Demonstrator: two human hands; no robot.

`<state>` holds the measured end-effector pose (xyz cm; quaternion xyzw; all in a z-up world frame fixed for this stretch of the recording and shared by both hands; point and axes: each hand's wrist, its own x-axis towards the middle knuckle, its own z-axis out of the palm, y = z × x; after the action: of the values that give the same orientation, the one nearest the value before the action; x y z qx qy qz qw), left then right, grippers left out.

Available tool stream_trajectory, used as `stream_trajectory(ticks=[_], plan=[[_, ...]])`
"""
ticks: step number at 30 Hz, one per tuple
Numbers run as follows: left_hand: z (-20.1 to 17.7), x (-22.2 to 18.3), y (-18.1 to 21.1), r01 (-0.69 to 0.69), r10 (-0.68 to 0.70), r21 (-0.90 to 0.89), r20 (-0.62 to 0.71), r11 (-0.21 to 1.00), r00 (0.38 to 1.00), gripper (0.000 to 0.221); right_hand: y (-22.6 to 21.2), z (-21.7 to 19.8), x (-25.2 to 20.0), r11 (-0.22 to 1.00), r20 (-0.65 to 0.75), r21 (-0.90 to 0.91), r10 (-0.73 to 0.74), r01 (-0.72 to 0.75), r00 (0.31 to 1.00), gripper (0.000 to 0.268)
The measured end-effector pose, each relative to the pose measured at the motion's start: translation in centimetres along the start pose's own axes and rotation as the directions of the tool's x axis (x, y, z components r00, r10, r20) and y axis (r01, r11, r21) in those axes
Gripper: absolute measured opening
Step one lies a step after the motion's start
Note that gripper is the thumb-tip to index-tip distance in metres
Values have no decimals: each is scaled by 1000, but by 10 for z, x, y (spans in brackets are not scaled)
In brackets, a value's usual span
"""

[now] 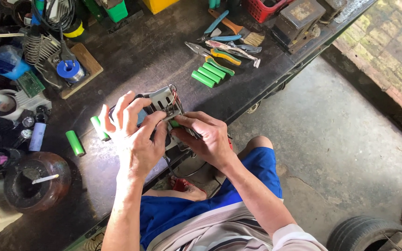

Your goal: Testing cylindrical batteries by inserting them into a digital battery tester on a workbench.

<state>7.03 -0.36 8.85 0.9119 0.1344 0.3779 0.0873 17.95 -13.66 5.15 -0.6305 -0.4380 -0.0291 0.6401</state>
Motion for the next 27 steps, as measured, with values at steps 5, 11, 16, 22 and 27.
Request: stream_trajectory(ticks=[5, 11, 16, 22, 27], plan=[[3, -2, -2, 3, -3, -8, -1, 1000, 1000, 10, -1, 3, -4, 998, -18, 7, 55, -54, 998, 29], [-14, 8, 6, 8, -9, 16, 45, 1000, 999, 16, 8, 2, -5, 992, -3, 50, 116, -115, 993, 35], [-14, -12, -19, 61, -65, -194, -13, 979, 998, 28, 10, 2, -7, 988, 10, 80, 128, -129, 992, 36], [-23, -42, -20, 201, -249, -425, -61, 883, 967, 65, 6, 1, -5, 971, 45, 76, 223, -226, 974, 39], [-11, -56, -33, 337, -398, -603, 34, 724, 917, 99, 2, 0, -3, 963, 48, 65, 257, -260, 965, 38]])
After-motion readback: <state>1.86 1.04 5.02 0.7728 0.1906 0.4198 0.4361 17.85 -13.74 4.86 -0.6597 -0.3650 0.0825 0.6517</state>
